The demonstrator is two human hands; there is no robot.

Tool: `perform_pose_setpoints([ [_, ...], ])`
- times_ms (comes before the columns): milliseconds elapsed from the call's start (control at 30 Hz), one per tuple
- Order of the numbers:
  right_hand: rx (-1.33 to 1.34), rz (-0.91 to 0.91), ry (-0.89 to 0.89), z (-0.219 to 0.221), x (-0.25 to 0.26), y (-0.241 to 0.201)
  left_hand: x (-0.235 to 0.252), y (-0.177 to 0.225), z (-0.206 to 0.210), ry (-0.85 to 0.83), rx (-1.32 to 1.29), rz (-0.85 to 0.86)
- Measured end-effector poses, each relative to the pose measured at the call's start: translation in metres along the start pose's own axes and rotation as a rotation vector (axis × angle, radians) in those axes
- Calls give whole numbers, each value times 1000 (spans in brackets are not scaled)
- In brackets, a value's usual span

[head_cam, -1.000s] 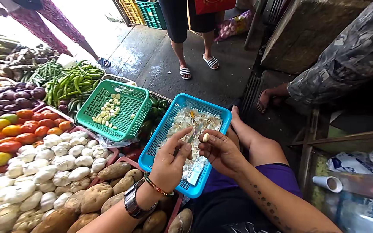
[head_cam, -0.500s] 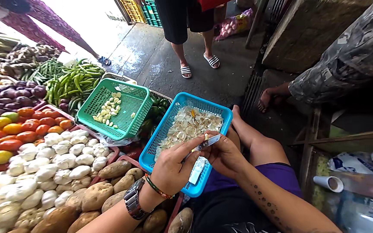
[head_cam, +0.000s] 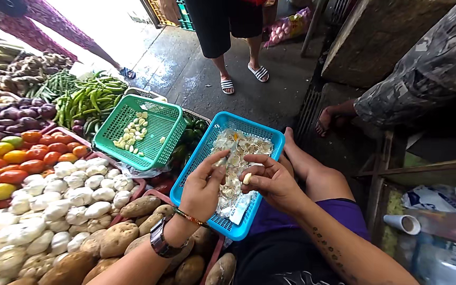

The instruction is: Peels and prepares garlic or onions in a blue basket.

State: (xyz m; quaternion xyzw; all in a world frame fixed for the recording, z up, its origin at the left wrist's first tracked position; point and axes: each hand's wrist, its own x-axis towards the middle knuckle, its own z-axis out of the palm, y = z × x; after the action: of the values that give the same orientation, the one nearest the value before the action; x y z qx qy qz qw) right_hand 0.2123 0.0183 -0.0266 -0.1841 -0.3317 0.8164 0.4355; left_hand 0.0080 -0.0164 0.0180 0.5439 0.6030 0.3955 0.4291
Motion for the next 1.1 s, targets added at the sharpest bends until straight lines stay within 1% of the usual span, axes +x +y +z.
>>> perform_pose_setpoints([
  [67, -101, -76, -9, -2, 1, -2, 4, 3, -2, -10, -37, -133],
  [133, -175, -142, -2, -1, 2, -4, 5, 4, -2, -48, -54, -225],
  [267, -249, -212, 23, 0, 2, -2, 4, 6, -1, -39, -50, -276],
  [333, -324, -305, 108, 3, -1, -2, 5, 8, 1, -33, -43, -295],
  [367, -386, -406, 169, 7, -2, -5, 5, 9, 1, -38, -35, -308],
  [433, -490, -685, 236, 26, 6, -19, 6, 10, -1, -77, 2, -334],
  [500, -566, -945, 171, 56, 27, -42, 7, 10, -2, -154, 30, -370],
  [533, -678, -1004, 95, 72, 41, -53, 7, 9, -1, -190, 39, -375],
  [567, -835, -997, 2, 87, 56, -62, 7, 8, 1, -219, 52, -359],
  [600, -982, -940, -95, 101, 70, -68, 6, 7, 2, -243, 75, -326],
  [633, -1117, -844, -173, 112, 81, -74, 5, 6, 2, -268, 108, -291],
  [667, -1220, -778, -209, 117, 87, -77, 4, 7, 1, -308, 172, -257],
  [700, -1276, -787, -198, 114, 89, -76, 5, 7, -2, -368, 265, -231],
  [767, -1312, -872, -83, 80, 83, -68, 6, 11, -5, -507, 538, -247],
  [800, -1324, -876, 16, 53, 78, -61, 6, 12, -4, -566, 688, -267],
  [833, -1354, -826, 135, 20, 71, -52, 5, 13, -1, -608, 812, -298],
  [867, -1416, -715, 263, -15, 61, -42, 5, 13, 3, -636, 899, -341],
  [900, -1506, -558, 381, -52, 45, -33, 5, 12, 6, -659, 953, -380],
  [933, -1600, -423, 468, -92, 26, -23, 5, 11, 8, -681, 979, -407],
  [1000, -1725, -268, 610, -165, -25, -4, 5, 9, 13, -726, 980, -441],
  [1033, -1705, -178, 695, -191, -51, 3, 5, 9, 15, -746, 977, -457],
  [1067, -1601, -97, 810, -210, -71, 6, 4, 10, 17, -763, 983, -473],
  [1100, -1481, -43, 926, -217, -80, 2, 3, 10, 19, -784, 999, -480],
])
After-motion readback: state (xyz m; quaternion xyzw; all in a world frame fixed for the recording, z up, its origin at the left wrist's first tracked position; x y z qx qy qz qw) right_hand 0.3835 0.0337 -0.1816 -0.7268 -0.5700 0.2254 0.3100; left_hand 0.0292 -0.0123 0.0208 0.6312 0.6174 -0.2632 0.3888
